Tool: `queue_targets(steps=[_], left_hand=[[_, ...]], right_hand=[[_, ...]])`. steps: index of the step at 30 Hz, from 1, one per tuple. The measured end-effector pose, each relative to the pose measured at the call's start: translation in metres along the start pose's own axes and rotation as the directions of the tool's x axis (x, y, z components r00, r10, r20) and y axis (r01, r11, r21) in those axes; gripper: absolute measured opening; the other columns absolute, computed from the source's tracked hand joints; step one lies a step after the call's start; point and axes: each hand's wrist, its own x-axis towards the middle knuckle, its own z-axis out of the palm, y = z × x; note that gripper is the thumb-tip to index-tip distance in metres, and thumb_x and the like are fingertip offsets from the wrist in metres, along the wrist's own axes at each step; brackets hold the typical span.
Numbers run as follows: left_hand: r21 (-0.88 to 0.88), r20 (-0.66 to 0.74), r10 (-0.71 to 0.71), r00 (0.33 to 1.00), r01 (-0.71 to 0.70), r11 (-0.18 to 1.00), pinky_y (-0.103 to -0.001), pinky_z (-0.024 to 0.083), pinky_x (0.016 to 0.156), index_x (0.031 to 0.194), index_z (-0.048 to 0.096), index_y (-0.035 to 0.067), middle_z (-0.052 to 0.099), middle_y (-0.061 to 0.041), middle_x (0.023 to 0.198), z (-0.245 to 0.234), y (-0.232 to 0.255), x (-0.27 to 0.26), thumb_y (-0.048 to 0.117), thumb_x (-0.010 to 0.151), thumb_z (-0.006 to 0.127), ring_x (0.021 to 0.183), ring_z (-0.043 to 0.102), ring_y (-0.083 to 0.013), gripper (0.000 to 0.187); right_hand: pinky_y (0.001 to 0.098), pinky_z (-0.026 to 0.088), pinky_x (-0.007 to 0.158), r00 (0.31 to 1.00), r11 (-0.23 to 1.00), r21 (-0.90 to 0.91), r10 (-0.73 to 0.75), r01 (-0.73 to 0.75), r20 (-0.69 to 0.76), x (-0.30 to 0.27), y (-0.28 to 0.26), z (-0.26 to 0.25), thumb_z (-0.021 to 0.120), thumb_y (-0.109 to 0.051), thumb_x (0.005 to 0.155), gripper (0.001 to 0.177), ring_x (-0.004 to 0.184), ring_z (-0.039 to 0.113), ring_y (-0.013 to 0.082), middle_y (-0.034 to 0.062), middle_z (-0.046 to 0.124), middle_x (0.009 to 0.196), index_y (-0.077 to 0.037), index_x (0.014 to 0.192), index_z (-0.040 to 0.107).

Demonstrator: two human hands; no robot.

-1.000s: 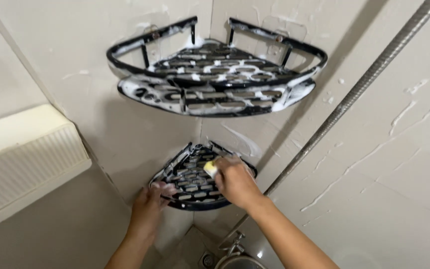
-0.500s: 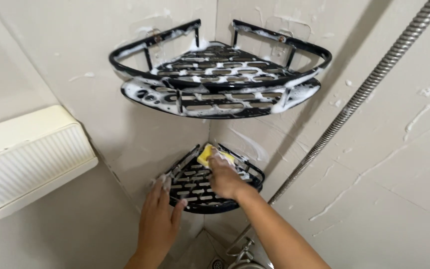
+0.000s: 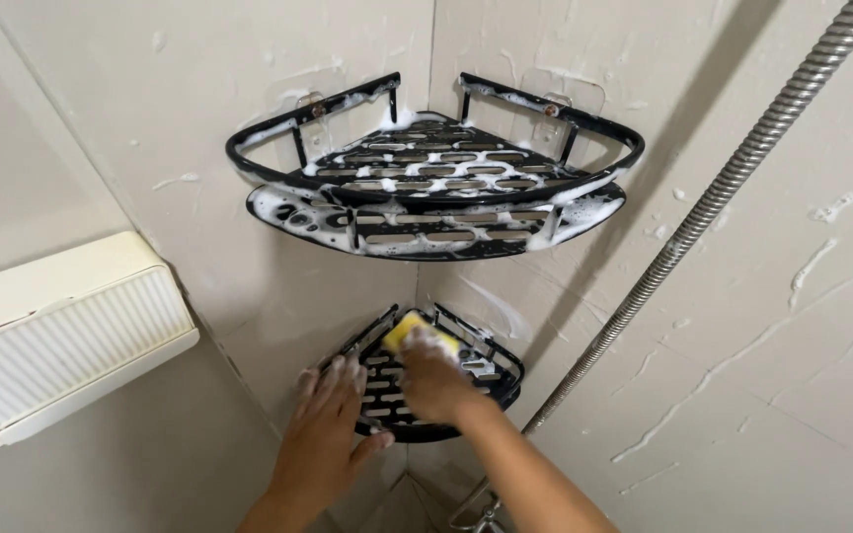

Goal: Cleaning and organizing bathroom shelves and tiles.

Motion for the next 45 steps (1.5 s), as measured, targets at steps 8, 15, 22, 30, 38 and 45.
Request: queue_targets(steps=[8,15,22,30,38,45], left_hand=[[0.077,0.629,-0.160,0.761,0.144,0.987,-0.044,0.034,0.118,0.147,0.045,-0.005,0.055,-0.022,0.145,-0.051,0.029,0.049,0.057,0.086,0.071,0.139,0.046,-0.0346,0.090],[0.084,0.685,-0.095,0.723,0.051,0.995,-0.047,0.025,0.123,0.156,0.026,0.003,0.017,-0.019,0.166,-0.015,0.011,0.059,0.064,0.084,0.072,0.153,0.022,-0.0347,0.105],[0.022,0.797,-0.041,0.602,0.040,0.999,-0.044,0.023,0.126,0.159,0.028,0.015,-0.005,-0.015,0.172,-0.014,0.013,0.076,0.076,0.077,0.065,0.159,0.007,-0.0318,0.109],[-0.010,0.803,0.004,0.597,0.007,1.000,-0.046,0.017,0.127,0.161,0.025,0.012,0.003,-0.018,0.171,0.000,0.007,0.083,0.081,0.077,0.059,0.160,0.003,-0.0361,0.114],[-0.045,0.839,0.010,0.544,0.050,0.998,-0.049,0.014,0.127,0.166,0.004,0.019,-0.010,-0.019,0.172,-0.014,0.010,0.098,0.085,0.075,0.054,0.160,-0.005,-0.0365,0.122],[-0.098,0.844,0.000,0.536,0.155,0.983,-0.054,0.006,0.128,0.166,0.011,0.025,-0.019,-0.014,0.171,0.013,-0.001,0.096,0.084,0.087,0.026,0.159,-0.012,-0.0348,0.099]], right_hand=[[0.0392,0.021,0.126,0.987,0.990,0.024,-0.139,0.137,0.086,-0.024,0.010,-0.005,0.046,-0.002,0.090,0.057,0.154,0.026,0.0312,0.0179,0.034,0.164,-0.006,0.147,0.052],[0.0406,0.049,0.110,0.956,0.952,-0.086,0.294,-0.293,-0.003,-0.079,0.005,-0.058,0.057,-0.008,0.089,0.045,0.130,0.057,0.0336,0.0197,0.054,0.144,-0.003,0.133,0.059],[0.0373,0.051,0.107,0.976,0.977,0.030,0.213,-0.212,-0.047,-0.039,0.023,-0.022,0.067,-0.003,0.080,0.042,0.118,0.067,0.0341,0.0228,0.069,0.124,-0.004,0.122,0.070],[0.0422,0.048,0.110,0.910,0.898,-0.421,-0.275,0.128,-0.310,-0.003,0.007,-0.038,0.064,0.003,0.080,0.035,0.128,0.055,0.0367,0.0215,0.061,0.130,0.005,0.114,0.071],[0.0451,0.034,0.109,0.768,0.537,-0.832,-0.588,0.138,-0.253,0.002,0.057,-0.057,0.063,-0.015,0.074,0.047,0.133,0.046,0.0342,0.0156,0.057,0.141,-0.001,0.118,0.073],[0.0391,0.048,0.107,0.797,0.528,-0.847,-0.536,0.059,-0.278,-0.091,0.097,-0.065,0.064,0.001,0.097,0.026,0.129,0.051,0.0250,0.0121,0.067,0.134,-0.006,0.119,0.075]])
